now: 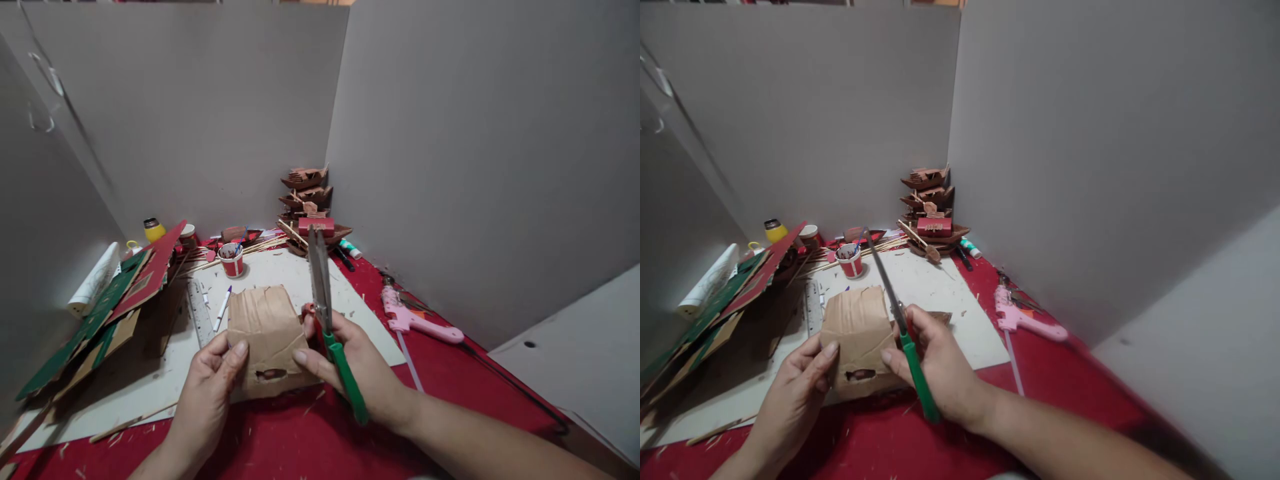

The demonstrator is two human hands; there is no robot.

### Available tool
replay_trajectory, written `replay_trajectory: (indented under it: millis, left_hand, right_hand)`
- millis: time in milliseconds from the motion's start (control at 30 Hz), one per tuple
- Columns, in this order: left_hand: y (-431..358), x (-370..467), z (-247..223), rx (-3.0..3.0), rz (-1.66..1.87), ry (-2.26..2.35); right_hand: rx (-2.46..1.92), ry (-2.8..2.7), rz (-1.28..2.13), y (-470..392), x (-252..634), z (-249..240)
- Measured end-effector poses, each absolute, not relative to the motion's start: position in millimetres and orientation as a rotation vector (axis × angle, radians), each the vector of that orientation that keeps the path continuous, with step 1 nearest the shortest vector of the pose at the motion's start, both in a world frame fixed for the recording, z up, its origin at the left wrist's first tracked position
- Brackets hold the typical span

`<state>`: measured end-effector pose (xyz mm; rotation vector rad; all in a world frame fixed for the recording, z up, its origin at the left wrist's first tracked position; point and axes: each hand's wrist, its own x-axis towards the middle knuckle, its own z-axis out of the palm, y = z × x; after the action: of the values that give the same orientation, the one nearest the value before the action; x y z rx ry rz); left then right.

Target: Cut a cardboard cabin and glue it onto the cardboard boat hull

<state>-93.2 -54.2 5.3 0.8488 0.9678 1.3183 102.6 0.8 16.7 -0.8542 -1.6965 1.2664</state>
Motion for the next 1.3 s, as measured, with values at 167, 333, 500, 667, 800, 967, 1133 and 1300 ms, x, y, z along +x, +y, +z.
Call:
replay_trajectory:
  millis: [167, 333, 500, 667, 800, 967, 1133, 1300]
  left_hand:
    - [-55.7, -92.2, 2.2, 0.871, 1.282, 0.960]
    - [-57.6, -92.6, 0.8, 0.900, 1.216, 1.042]
    - [-54.7, -94.1, 1.3, 0.875, 1.200, 1.030]
    - [-49.6, -94.4, -1.8, 0.824, 1.213, 0.969]
    - [-48.5, -92.5, -2.0, 0.788, 1.171, 0.994]
    - [-50.4, -90.6, 0.4, 0.771, 1.158, 1.017]
    - [-49.5, -90.9, 0.9, 0.779, 1.176, 1.003]
    - [-49.5, -91.3, -0.1, 0.791, 1.166, 1.019]
  right_hand:
    - [-0.817, -1.611, 1.288, 6.4, 103.0, 16.3]
    - [-0.803, -1.545, 1.233, 16.3, 105.4, 15.1]
    - [-0.851, -1.524, 1.184, 19.0, 105.8, 5.2]
    - [-0.881, -1.476, 1.159, 21.6, 107.6, 2.0]
    - [-0.884, -1.501, 1.132, 22.4, 108.6, 3.8]
    - [-0.881, -1.513, 1.105, 21.5, 108.1, 5.4]
    - [-0.904, -1.474, 1.149, 22.6, 108.5, 2.1]
    - [-0.902, -1.450, 1.206, 22.6, 108.1, -0.7]
